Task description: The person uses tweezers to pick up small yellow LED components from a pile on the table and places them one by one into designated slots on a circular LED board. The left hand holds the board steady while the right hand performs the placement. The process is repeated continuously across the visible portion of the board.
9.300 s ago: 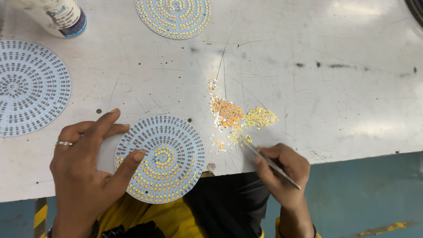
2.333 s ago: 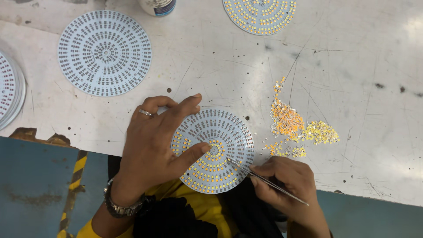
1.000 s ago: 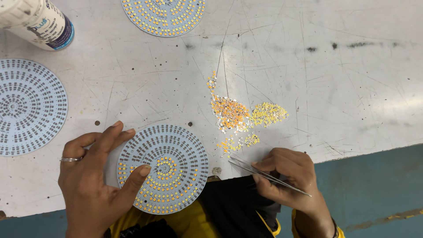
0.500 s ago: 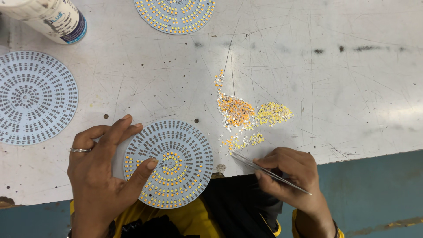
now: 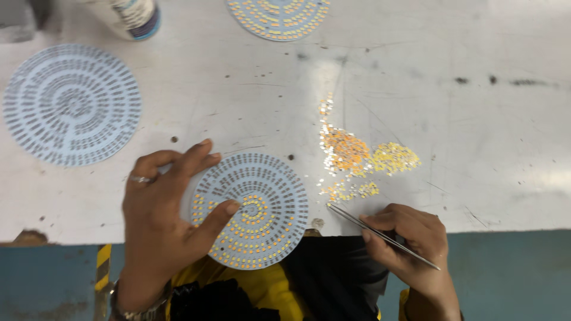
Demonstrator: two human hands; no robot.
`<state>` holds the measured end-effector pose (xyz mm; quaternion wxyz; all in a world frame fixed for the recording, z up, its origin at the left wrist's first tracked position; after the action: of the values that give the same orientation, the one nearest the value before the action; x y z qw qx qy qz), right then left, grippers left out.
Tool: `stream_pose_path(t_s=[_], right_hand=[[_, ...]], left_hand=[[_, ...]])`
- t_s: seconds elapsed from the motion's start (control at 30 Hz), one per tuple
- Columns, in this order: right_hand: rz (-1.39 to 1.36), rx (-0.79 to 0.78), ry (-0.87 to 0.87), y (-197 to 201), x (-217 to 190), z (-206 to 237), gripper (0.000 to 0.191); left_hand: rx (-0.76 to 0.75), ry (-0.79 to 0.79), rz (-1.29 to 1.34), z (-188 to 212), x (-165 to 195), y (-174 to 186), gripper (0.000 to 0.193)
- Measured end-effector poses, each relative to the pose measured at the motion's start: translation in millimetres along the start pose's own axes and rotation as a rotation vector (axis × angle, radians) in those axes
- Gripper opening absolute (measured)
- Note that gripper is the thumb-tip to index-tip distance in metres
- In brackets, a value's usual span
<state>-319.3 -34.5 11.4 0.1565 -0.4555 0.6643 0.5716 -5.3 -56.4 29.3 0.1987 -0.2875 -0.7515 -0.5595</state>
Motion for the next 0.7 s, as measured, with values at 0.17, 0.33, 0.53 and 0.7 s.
stream_pose_path(t_s=[0.17, 0.33, 0.53, 0.7], right_hand=[[-0.129, -0.101, 0.033, -18.0, -2.8, -16.6, 0.017], [-0.211, -0.217, 0.108, -37.6, -8.1, -36.0, 0.018], [-0.178, -0.278, 0.068, -44.3, -7.7, -45.6, 0.017], [-0.208, -0.282, 0.076, -43.5, -8.0, -48.5, 0.017]], left_hand=[[-0.002, -0.046, -0.025, -1.8, 0.6, -0.2, 0.071], [0.013, -0.035, 0.005, -1.9, 1.8, 0.5, 0.072], [0.002, -0.02, 0.023, -2.0, 0.6, 0.1, 0.072], [0.006, -0.02, 0.036, -1.8, -0.7, -1.0, 0.072]])
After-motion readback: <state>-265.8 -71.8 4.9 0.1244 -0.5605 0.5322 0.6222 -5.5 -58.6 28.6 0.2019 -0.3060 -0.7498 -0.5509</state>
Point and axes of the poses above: each hand's wrist, its own z-axis away from the middle knuckle, its own y-axis out of the back of the hand, x = y × z, the point moved 6 cm from there along -z, towards the middle knuckle, and after that the axes turned 7 degrees about y, right-handed, at the moved point
